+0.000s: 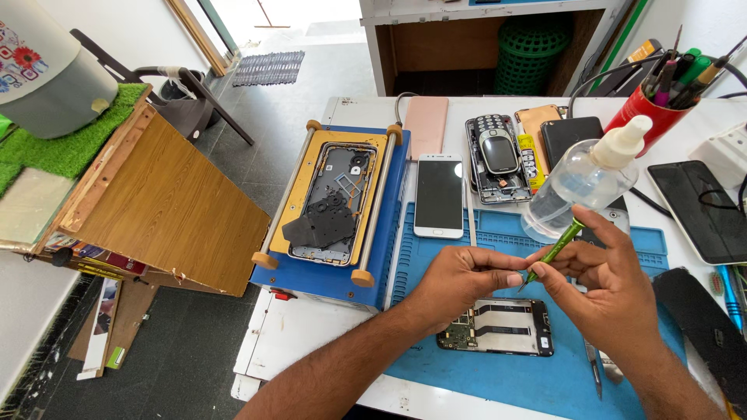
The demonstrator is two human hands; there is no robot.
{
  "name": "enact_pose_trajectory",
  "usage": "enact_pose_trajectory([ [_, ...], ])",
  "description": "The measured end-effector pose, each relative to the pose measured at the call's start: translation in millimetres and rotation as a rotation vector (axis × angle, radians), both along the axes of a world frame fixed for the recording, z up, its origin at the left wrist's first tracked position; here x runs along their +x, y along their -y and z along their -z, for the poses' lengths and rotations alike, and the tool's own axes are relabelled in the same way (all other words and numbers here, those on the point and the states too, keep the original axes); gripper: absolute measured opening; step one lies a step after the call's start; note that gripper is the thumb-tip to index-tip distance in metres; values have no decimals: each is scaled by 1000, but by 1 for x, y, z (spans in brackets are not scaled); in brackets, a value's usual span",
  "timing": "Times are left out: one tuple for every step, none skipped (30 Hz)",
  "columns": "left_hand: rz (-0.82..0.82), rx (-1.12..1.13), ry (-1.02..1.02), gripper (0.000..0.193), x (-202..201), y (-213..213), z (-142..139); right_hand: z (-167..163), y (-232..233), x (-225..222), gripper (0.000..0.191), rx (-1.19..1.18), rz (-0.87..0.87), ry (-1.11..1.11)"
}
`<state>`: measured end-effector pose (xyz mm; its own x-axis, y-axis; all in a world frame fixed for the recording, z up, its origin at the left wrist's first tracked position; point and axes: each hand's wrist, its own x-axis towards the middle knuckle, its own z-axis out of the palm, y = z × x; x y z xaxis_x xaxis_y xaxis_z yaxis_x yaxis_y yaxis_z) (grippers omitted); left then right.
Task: The person disassembles a smartphone on a repair mat. They use a screwdriver to remove screws from the phone body, pry open the mid-frame, lift out the motherboard, detach flex cables, and separate the screen assembly from the chassis, setting components on the mat.
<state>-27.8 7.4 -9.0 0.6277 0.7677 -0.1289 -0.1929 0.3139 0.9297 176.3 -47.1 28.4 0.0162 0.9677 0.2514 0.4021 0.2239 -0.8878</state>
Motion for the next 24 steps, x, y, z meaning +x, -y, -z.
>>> enact_pose_trajectory([
  [2, 8, 17, 29, 0, 0, 1, 2, 0, 0, 78, 32, -3, -12],
  [4, 17, 34, 29, 0, 0, 2, 5, 1, -2, 78, 63, -7, -25],
  [-1, 19, 35, 29, 0, -1, 2, 7, 2, -2, 77, 95, -12, -38],
  [-5, 20, 35, 28, 0, -1, 3, 9, 2, -1, 77, 95, -14, -13],
  [-8, 22, 35, 28, 0, -1, 4, 10, 2, 0, 77, 96, -14, 12],
  [-12, 27, 24, 28, 0, -1, 4, 11, 2, 0, 77, 99, -13, 36],
  [-15, 34, 13, 28, 0, -1, 4, 12, 1, 0, 77, 123, -21, 4],
  [-17, 39, 3, 27, 0, -1, 4, 12, 1, 0, 77, 146, -29, -28],
  [-11, 37, 9, 27, 1, 0, 4, 13, 1, 1, 77, 168, -36, -60],
  [-7, 35, 14, 27, 2, 1, 4, 13, 1, 2, 76, 190, -43, -50],
  [-3, 33, 18, 27, 2, 1, 4, 12, 0, 3, 75, 211, -51, -40],
  [3, 36, 2, 27, 2, 2, 4, 12, 0, 3, 74, 230, -59, -31],
  [9, 40, -15, 26, 2, 2, 3, 12, 0, 3, 75, 216, -54, -29],
  [15, 45, -33, 26, 2, 3, 3, 12, 0, 2, 76, 204, -48, -27],
  [16, 48, -37, 26, 2, 2, 2, 11, -1, 2, 77, 194, -41, -25],
  [16, 50, -41, 26, 2, 2, 1, 11, -1, 2, 77, 197, -43, -21],
  [16, 50, -44, 26, 1, 3, 0, 10, -1, 2, 76, 200, -44, -16],
  [18, 51, -44, 26, 1, 3, -1, 10, -1, 1, 76, 203, -46, -12],
  [20, 53, -43, 27, 0, 3, -2, 9, 0, 1, 76, 192, -36, -28],
  [23, 55, -42, 27, -1, 3, -3, 9, 0, 1, 76, 182, -25, -44],
  [23, 44, -18, 27, -1, 3, -4, 8, 0, 0, 76, 172, -15, -60],
  [22, 32, 6, 27, -1, 3, -5, 7, -1, 0, 75, 175, -19, -60],
  [21, 20, 30, 27, -2, 4, -6, 7, -1, 1, 74, 177, -22, -59],
  [24, 7, 27, 27, -2, 3, -6, 6, -1, 1, 74, 180, -25, -58],
])
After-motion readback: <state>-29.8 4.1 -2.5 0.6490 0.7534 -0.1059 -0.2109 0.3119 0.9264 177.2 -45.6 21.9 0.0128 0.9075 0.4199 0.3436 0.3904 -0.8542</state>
